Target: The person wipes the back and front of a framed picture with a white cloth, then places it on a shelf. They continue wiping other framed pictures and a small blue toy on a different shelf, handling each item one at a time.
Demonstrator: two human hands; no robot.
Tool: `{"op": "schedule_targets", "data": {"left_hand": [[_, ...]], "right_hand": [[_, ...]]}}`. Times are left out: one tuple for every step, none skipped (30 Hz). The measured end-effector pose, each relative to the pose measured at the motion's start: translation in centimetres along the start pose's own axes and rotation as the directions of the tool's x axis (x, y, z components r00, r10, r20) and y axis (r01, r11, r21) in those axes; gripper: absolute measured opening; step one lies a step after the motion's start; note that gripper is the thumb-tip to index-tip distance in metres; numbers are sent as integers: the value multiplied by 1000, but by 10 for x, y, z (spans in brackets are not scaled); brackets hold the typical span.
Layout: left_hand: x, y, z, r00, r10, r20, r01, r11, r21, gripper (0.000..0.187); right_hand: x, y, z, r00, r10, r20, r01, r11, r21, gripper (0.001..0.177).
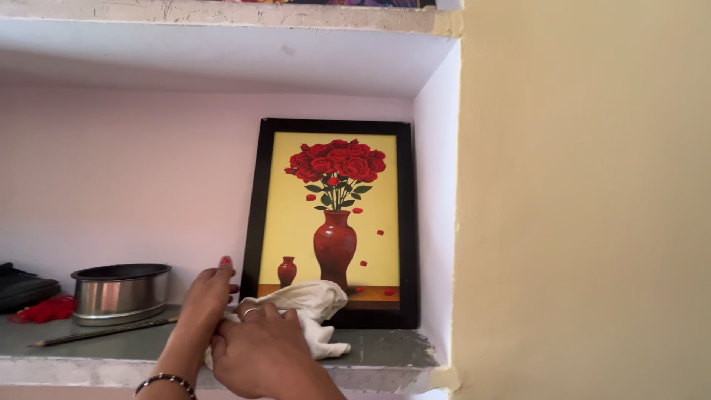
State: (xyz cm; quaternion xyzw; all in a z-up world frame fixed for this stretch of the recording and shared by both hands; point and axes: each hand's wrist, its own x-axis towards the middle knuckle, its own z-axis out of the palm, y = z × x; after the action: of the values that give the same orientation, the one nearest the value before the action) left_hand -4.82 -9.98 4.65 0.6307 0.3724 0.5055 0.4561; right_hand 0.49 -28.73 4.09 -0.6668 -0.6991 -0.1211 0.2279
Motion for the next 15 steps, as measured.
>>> {"op": "schedule_targets", "data": {"left_hand": [[1,0,0,1000,2,-27,-1,1000,16,66],[1,-1,0,999,34,-23,-33,999,10,65],[1,-3,2,998,66,-19,-66,998,4,65],[2,-4,2,995,99,-19,-99,995,1,65],[3,-6,4,996,92,-20,-93,996,-6,64],[5,-8,5,996,86,-24,-86,996,-13,63],[6,-10,6,996,80,-29,-80,997,-19,63],[7,-13,6,996,87,-28,-88,996,-6,61],[8,-15,7,995,95,-26,-95,995,8,60],[10,-14,8,994,108,-25,-108,994,18,59],[10,-14,7,995,104,-11,-103,994,25,58],[10,-14,9,994,105,6,-105,994,24,58],[9,-15,9,994,107,22,-107,994,24,57],[7,-15,10,992,120,28,-121,992,37,57],[4,-16,11,991,133,35,-135,990,50,58]], "right_hand": [[0,5,-2,999,-28,20,28,999,15,51],[-4,12,-6,998,-53,41,51,998,35,52],[-11,19,-12,996,-42,81,41,999,18,54],[-18,25,-19,992,-34,120,33,999,4,56],[-28,31,-29,987,-25,158,27,1000,-10,58],[-39,38,-40,983,14,185,-8,999,-32,61],[-53,46,-52,976,53,210,-42,998,-56,64],[-66,54,-62,975,87,205,-70,993,-92,64],[-78,61,-70,973,121,199,-97,987,-128,65],[-90,68,-75,977,153,146,-131,980,-149,62],[-101,71,-78,979,183,91,-166,972,-168,59],[-107,73,-79,982,184,30,-172,958,-231,56],[-114,72,-79,983,181,-31,-182,939,-294,53],[-118,72,-82,980,173,-94,-195,914,-355,51],[-120,71,-86,974,225,-24,-217,901,-376,51]]}}
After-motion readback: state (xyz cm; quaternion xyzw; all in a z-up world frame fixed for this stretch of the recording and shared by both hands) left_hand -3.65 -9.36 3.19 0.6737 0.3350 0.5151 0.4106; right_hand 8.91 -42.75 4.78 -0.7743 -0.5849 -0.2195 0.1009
